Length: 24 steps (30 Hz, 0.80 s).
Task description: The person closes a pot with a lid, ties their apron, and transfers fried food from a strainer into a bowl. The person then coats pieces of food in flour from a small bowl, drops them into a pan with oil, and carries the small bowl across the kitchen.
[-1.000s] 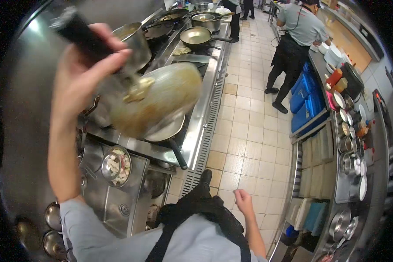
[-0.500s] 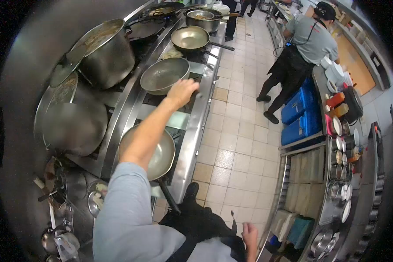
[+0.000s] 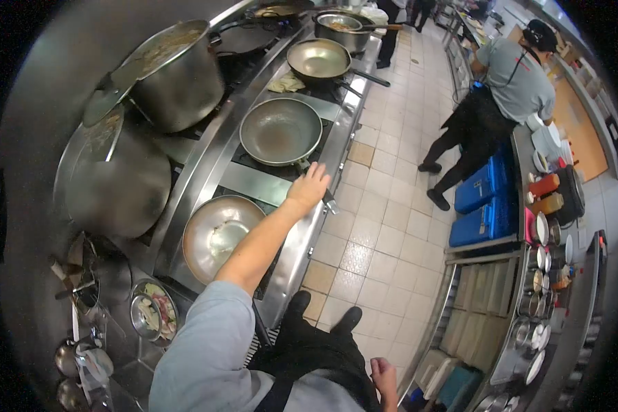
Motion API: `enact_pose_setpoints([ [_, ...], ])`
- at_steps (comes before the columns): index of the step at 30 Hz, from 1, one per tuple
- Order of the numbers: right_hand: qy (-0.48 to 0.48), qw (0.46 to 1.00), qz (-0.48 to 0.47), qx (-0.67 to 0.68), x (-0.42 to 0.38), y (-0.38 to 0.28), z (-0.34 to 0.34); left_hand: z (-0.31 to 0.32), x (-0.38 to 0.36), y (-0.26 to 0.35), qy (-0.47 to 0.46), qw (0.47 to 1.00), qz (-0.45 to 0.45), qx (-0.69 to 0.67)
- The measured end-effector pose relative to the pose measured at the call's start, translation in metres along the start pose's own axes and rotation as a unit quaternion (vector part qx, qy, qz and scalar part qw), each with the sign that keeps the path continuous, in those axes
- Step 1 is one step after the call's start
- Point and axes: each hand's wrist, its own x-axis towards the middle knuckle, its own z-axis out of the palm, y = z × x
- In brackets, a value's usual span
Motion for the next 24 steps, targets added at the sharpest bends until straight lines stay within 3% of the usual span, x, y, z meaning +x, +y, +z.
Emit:
enact_pose_setpoints([
  [2, -0.001, 0.999, -0.04, -0.033, 0.01, -0.029, -0.017, -0.027, -0.006, 0.027, 0.149, 0.987, 0.015, 0.054],
  [3, -0.014, 0.998, -0.047, -0.037, 0.02, -0.025, -0.024, -0.083, -0.008, 0.057, 0.081, 0.996, 0.026, -0.016],
  [4, -0.032, 0.997, -0.057, -0.042, 0.034, -0.021, -0.029, -0.099, -0.011, 0.086, 0.116, 0.988, 0.101, -0.028],
  [5, -0.057, 0.994, -0.081, -0.05, 0.05, -0.009, -0.03, -0.158, -0.028, 0.132, 0.083, 0.974, 0.128, -0.169],
  [6, -0.1, 0.987, -0.112, -0.057, 0.073, 0.014, -0.029, -0.219, -0.045, 0.171, 0.046, 0.916, 0.185, -0.352],
  [7, -0.143, 0.977, -0.14, -0.066, 0.093, 0.026, -0.035, -0.241, -0.057, 0.226, 0.131, 0.844, 0.212, -0.474],
  [8, -0.191, 0.957, -0.151, -0.154, 0.09, -0.019, -0.048, -0.277, -0.073, 0.273, 0.118, 0.776, 0.28, -0.553],
  [9, -0.211, 0.948, -0.165, -0.17, 0.115, -0.018, -0.052, -0.323, -0.091, 0.309, 0.036, 0.752, 0.319, -0.576],
  [11, -0.302, 0.859, -0.3, -0.284, 0.182, 0.012, -0.036, -0.359, -0.114, 0.371, -0.07, 0.664, 0.39, -0.634],
  [12, -0.337, 0.803, -0.363, -0.332, 0.189, 0.006, -0.037, -0.369, -0.119, 0.392, -0.079, 0.656, 0.402, -0.634],
  [14, -0.325, 0.765, -0.361, -0.423, 0.199, -0.041, -0.047, -0.385, -0.132, 0.418, -0.094, 0.645, 0.419, -0.632],
  [17, -0.23, 0.784, -0.433, -0.381, 0.204, -0.086, -0.053, -0.395, -0.144, 0.443, -0.102, 0.642, 0.44, -0.62],
  [19, -0.228, 0.89, -0.349, -0.183, 0.181, -0.118, -0.048, -0.4, -0.153, 0.457, -0.113, 0.644, 0.452, -0.607],
  [20, -0.22, 0.892, -0.353, -0.177, 0.17, -0.125, -0.045, -0.403, -0.16, 0.461, -0.117, 0.644, 0.456, -0.603],
  [23, -0.245, 0.785, -0.473, -0.317, 0.153, -0.119, -0.038, -0.411, -0.184, 0.464, -0.124, 0.639, 0.467, -0.599],
  [24, -0.243, 0.783, -0.475, -0.32, 0.148, -0.114, -0.036, -0.413, -0.191, 0.463, -0.125, 0.642, 0.465, -0.597],
])
